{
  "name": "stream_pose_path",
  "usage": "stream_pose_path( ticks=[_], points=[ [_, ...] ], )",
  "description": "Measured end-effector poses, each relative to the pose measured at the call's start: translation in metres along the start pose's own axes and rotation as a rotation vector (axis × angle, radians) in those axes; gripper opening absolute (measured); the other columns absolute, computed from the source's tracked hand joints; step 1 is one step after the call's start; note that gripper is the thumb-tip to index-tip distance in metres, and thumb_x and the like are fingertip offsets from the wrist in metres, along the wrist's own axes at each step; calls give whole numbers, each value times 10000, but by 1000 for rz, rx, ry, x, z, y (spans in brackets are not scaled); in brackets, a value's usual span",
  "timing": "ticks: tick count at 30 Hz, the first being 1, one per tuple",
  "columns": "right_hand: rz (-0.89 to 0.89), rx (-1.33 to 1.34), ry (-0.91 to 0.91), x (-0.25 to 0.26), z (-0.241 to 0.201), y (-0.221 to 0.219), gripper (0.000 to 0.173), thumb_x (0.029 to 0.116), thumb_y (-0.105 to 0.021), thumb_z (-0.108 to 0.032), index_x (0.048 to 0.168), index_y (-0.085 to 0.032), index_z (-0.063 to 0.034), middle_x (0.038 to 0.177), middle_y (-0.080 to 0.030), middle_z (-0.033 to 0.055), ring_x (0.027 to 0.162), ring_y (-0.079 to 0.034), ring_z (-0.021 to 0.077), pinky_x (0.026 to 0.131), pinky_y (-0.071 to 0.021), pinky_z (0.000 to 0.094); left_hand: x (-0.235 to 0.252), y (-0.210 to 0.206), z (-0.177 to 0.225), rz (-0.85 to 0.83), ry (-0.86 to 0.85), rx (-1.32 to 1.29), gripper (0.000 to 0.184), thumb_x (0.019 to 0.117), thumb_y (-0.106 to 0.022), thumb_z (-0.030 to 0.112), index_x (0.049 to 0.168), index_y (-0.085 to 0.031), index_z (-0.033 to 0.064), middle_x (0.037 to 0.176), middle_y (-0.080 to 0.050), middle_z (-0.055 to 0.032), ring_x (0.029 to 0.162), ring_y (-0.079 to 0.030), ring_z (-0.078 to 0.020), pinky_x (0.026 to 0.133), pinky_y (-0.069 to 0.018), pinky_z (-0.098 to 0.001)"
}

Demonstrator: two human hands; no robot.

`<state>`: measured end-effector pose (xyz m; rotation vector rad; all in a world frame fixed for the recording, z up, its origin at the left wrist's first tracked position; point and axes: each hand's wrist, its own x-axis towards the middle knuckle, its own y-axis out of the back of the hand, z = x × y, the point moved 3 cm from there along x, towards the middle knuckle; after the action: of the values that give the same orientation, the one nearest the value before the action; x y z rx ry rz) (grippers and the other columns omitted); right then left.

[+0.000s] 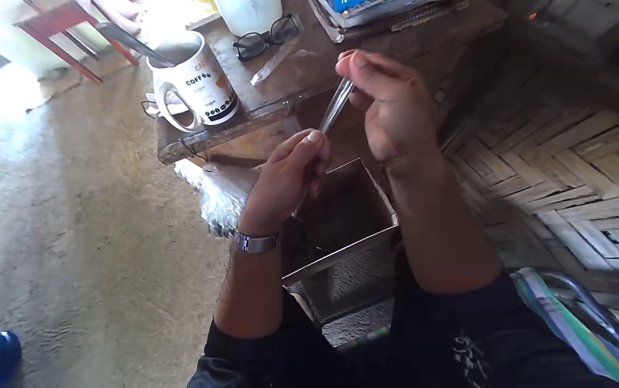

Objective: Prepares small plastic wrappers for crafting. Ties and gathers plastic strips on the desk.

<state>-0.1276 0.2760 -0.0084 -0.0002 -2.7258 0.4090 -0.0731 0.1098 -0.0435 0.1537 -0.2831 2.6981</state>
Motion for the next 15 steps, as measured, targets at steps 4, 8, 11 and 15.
stream_pose_path(
  ticks=[4, 8, 11, 15],
  points=[
    [115, 53, -39, 8, -5, 23, 213, 1048, -587, -179, 1076, -752, -47, 1063, -754, 40, 997, -686, 116, 840, -555, 284, -1, 0, -2, -46, 43, 5, 379, 1124, -325, 270, 943, -598, 79, 743, -537, -24, 529, -477, -101, 457, -438, -227],
    [196, 72, -52, 14, -9, 43, 208, 1037, -606, -212, 1064, -755, -69, 1017, -738, 24, 989, -670, 121, 864, -539, 297, -2, 0, -1, -76, 70, 20, 374, 1124, -338, 271, 927, -594, 82, 730, -525, -20, 525, -459, -93, 462, -416, -217],
    [205, 80, -50, 15, -11, 49, 204, 1039, -610, -224, 1060, -748, -75, 1013, -732, 22, 981, -669, 123, 860, -541, 295, -10, 0, -1, -89, 83, 51, 387, 1125, -351, 306, 935, -603, 81, 722, -536, -36, 517, -472, -102, 458, -426, -222],
    [203, 61, -47, 15, -13, 51, 207, 1044, -602, -238, 1048, -750, -94, 966, -714, 2, 932, -656, 112, 827, -530, 286, -27, 3, 2, -74, 93, 141, 413, 1124, -365, 352, 967, -626, 74, 682, -528, -67, 477, -465, -113, 423, -412, -209]
  ],
)
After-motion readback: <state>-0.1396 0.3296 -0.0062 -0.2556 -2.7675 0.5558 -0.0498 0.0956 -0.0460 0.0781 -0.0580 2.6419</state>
